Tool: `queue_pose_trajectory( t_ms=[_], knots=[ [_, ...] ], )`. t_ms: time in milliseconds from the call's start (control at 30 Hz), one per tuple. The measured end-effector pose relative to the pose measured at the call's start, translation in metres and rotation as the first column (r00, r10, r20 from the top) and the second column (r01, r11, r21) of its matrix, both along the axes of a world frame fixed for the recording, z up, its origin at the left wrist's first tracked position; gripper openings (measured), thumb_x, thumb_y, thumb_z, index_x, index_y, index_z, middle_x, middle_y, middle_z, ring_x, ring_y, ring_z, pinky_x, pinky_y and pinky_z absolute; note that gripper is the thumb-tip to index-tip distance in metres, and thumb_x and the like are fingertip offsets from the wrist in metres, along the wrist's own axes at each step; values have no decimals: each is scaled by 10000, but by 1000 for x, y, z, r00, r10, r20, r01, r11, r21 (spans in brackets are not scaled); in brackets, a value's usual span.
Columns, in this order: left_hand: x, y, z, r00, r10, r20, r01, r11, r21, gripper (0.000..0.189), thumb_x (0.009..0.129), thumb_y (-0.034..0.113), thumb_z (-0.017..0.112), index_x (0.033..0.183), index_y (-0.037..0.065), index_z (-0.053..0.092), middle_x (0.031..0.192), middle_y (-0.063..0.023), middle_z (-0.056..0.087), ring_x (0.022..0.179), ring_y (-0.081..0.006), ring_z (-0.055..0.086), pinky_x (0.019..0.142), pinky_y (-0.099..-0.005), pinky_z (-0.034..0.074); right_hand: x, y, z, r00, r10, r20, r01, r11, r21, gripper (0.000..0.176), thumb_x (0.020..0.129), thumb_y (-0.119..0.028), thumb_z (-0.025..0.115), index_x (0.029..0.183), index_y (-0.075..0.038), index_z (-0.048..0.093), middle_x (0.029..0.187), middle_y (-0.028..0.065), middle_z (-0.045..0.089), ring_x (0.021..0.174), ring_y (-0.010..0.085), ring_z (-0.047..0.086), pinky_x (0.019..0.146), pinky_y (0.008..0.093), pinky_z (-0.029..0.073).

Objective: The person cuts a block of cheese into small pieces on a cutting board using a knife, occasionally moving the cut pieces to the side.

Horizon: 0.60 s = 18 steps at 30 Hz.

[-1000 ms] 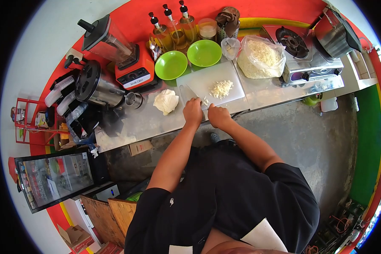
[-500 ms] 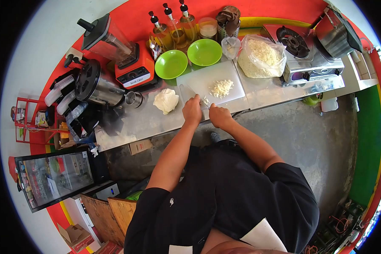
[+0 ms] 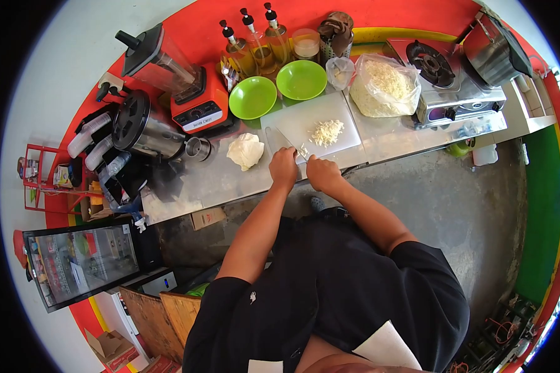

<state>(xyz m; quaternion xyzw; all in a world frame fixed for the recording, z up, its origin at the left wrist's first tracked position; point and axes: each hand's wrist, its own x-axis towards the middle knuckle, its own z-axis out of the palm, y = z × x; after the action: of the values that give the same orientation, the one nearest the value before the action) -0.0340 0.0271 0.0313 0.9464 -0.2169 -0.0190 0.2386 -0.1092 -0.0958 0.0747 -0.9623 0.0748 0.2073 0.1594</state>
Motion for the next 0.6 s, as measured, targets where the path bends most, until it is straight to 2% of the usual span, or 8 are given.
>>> queue_pose_trajectory(
  t_ms=[167, 300, 367, 600],
  knots=[
    [0, 2, -5, 1000, 4, 17, -3, 1000, -9, 110, 896, 125, 609, 889, 84, 711, 907, -124, 672, 914, -355, 659, 749, -486, 529, -5, 4, -24, 998, -34, 46, 33, 999, 30, 280, 861, -72, 656, 1070, 39, 508, 949, 244, 724, 908, 360, 741, 765, 425, 598],
    [1, 2, -5, 1000, 9, -3, -9, 1000, -15, 100, 883, 123, 622, 883, 77, 710, 908, -126, 669, 912, -356, 657, 744, -486, 522, 0, 4, -19, 998, -8, 63, 8, 1000, -1, 293, 852, -68, 665, 1069, 33, 497, 938, 241, 725, 895, 357, 744, 758, 426, 598],
    [2, 3, -4, 1000, 1, -7, -1, 1000, -9, 96, 878, 120, 624, 886, 75, 709, 909, -126, 669, 910, -356, 657, 741, -485, 520, 0, 7, -12, 994, 46, 98, -38, 996, -81, 217, 924, -134, 567, 1063, 27, 526, 893, 197, 742, 840, 316, 755, 722, 393, 599],
    [1, 1, -5, 999, 45, -6, -45, 995, -85, 79, 873, 131, 639, 868, 76, 696, 914, -132, 659, 900, -378, 648, 738, -487, 512, -4, 2, -19, 998, 8, 67, -7, 1000, -5, 220, 921, -126, 573, 1068, 30, 523, 920, 207, 739, 882, 326, 750, 764, 407, 593]
  ],
)
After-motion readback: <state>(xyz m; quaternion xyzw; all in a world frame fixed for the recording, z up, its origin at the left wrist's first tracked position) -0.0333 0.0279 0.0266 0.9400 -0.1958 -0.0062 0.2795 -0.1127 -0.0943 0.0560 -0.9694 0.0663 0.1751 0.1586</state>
